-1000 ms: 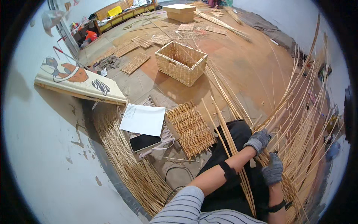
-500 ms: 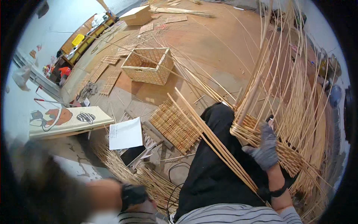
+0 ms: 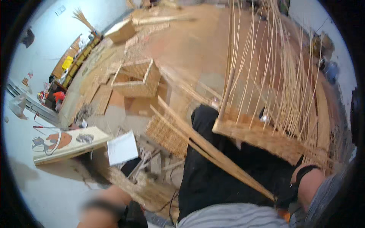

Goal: Weave a wicker basket using long wooden or reed strips.

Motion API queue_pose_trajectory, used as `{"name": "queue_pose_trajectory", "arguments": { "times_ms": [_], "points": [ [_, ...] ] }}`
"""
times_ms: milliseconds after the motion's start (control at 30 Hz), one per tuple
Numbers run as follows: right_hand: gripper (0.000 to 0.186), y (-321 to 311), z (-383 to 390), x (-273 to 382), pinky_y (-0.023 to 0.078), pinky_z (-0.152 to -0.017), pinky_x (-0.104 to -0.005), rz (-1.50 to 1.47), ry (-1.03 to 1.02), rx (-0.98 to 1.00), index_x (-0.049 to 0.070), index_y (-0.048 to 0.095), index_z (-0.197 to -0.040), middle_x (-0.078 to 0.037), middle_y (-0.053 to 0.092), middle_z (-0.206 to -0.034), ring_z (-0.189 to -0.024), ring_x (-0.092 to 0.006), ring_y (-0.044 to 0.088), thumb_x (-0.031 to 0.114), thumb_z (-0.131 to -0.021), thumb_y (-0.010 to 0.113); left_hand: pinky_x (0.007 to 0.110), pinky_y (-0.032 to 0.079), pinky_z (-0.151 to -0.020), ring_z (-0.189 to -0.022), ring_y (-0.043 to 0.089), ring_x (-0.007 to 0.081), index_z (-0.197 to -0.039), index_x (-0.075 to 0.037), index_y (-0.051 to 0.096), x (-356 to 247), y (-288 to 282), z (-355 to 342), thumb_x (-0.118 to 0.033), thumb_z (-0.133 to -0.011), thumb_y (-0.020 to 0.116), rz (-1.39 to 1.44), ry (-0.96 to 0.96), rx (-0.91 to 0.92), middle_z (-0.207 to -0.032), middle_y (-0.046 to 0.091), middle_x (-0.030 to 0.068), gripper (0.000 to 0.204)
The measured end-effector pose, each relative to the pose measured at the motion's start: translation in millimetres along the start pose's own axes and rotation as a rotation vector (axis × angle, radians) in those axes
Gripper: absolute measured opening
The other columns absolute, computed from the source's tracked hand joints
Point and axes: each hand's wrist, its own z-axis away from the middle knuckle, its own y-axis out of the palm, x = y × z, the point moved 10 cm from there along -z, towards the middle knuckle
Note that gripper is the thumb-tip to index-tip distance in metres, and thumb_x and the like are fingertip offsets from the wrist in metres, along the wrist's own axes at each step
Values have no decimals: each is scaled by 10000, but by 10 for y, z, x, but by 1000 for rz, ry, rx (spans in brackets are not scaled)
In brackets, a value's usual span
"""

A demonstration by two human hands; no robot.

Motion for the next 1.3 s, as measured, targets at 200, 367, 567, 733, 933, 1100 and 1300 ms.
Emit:
{"name": "queue_pose_trajectory", "arguments": {
  "times_ms": [200, 367, 567, 733, 933, 1100, 1300],
  "points": [
    [389, -99, 23, 25, 447, -704, -381, -10, 13, 3, 32, 539, -1050, -111, 571, -938, -833, -239, 570, 283, -764, 619, 339, 441, -863, -996, 548, 241, -1027, 7, 577, -855, -500, 196, -138, -776, 620, 75, 282, -293, -1036, 593, 122, 293],
    [259, 16, 21, 166, 462, -644, -387, -39, -23, -3, 38, 594, -975, -88, 603, -851, -761, -248, 592, 217, -787, 602, 356, 440, -874, -1006, 547, 262, -1005, 9, 586, -1820, -303, 619, -143, -762, 627, 228, 627, -365, -1035, 593, 132, 289],
    [288, 1973, 1135, -1221, 479, -737, -390, 26, 611, 854, 91, 596, -1047, -147, 629, -914, -837, -313, 603, 217, -788, 596, 351, 466, -803, -897, 598, 248, -947, -61, 634, -666, 2326, 896, -49, -715, 620, -133, 532, 1006, -944, 635, 111, 233],
    [258, 2196, 1768, -1769, 473, -691, -404, -34, 570, 670, 112, 624, -987, -131, 637, -834, -810, -321, 602, 283, -799, 580, 405, 385, -911, -961, 567, 258, -995, -113, 616, 363, 2778, 969, -115, -692, 644, -539, 862, 1141, -976, 619, 93, 304],
    [259, 2188, 1791, -1762, 483, -709, -364, -218, 705, 643, 80, 656, -919, -131, 647, -838, -786, -281, 618, 295, -781, 614, 344, 440, -809, -907, 562, 257, -1013, 1, 564, 693, 1982, 42, -224, -762, 681, -608, 296, 240, -974, 599, 113, 357],
    [264, 2264, 1849, -1854, 494, -719, -309, -334, 758, 639, 68, 654, -931, -131, 655, -834, -756, -227, 629, 279, -774, 630, 268, 467, -551, -637, 563, 157, -922, -26, 577, 1801, 2063, 714, -286, -841, 613, 80, -822, 557, -785, 598, 65, 274],
    [273, 2203, 1862, -1827, 495, -707, -318, -439, 772, 574, 61, 642, -946, -135, 650, -838, -763, -243, 629, 274, -775, 639, 268, 474, -541, -630, 572, 157, -909, -35, 575, 1728, 1966, 813, -280, -838, 614, 92, -810, 506, -756, 600, 63, 258]
  ]
}}
